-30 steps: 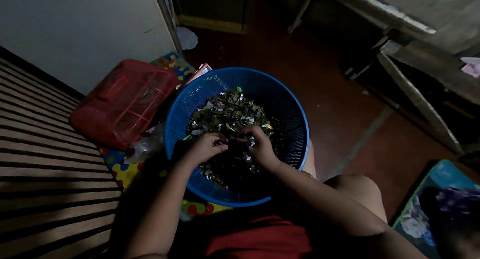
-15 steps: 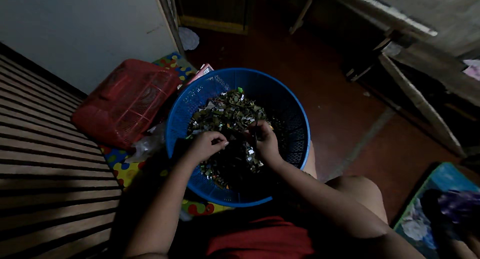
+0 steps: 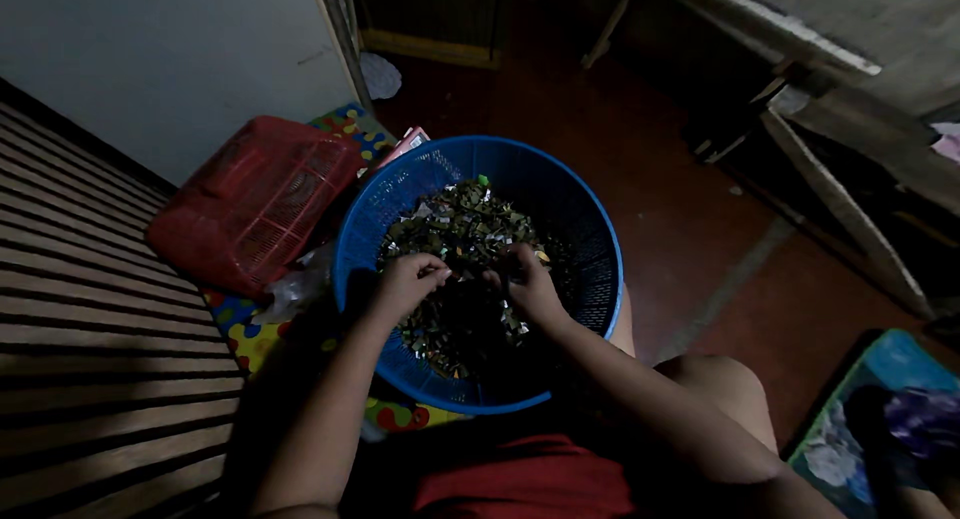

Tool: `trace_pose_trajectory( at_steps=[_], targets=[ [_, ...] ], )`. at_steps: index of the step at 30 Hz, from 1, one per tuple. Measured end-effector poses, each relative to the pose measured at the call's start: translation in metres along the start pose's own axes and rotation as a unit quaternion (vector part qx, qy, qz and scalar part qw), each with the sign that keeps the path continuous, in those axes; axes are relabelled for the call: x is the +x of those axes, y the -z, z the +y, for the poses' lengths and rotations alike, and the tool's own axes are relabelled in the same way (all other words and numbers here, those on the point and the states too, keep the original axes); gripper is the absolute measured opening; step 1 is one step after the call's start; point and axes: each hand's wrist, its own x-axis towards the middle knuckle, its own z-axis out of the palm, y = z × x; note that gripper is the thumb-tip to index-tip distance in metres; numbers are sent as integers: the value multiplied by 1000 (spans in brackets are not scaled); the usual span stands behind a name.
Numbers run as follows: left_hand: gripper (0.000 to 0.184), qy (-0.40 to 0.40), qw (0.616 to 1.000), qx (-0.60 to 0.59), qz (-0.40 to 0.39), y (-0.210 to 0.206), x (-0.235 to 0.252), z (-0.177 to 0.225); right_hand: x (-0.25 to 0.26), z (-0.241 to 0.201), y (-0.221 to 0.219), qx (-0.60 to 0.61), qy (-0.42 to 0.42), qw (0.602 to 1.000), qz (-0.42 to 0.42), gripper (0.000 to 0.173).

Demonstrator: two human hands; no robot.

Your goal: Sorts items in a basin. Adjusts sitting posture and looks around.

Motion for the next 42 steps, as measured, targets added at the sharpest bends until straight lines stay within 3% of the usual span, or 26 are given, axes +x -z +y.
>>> trace_pose_trajectory(
  at_steps=[4,7,13,17,19,25,28,33,39,42],
  targets=[
    [17,0,999,0,36,0,1,-3,-4,5,-2,-216,66,973,-54,62],
    [17,8,999,7,36,0,0,-3,-6,1,-4,-272,70,957,-75,66],
    [17,21,999,27,15,-1,2,-4,-3,-5,-9,-261,89,960,-54,65],
    [16,20,999,35,5,-3,2,-5,-3,-13,-11,-254,70,964,-48,39],
    [16,15,999,35,8,-2,1,-4,-5,-16,-8,-255,51,964,-53,34],
    [17,10,999,48,7,-2,2,-5,-9,-6,1,-269,51,954,-119,76],
    [16,8,999,49,-6,-3,3,-4,-5,-8,-7,-285,56,948,-130,73],
    [17,9,999,50,-18,-3,2,-3,-2,-16,-10,-275,30,952,-128,40],
    [16,-1,999,41,-13,-4,2,-5,-7,-12,-1,-250,40,956,-150,66],
    [14,-6,999,38,-19,-5,2,-5,-4,-14,-9,-273,22,943,-188,70]
  ],
)
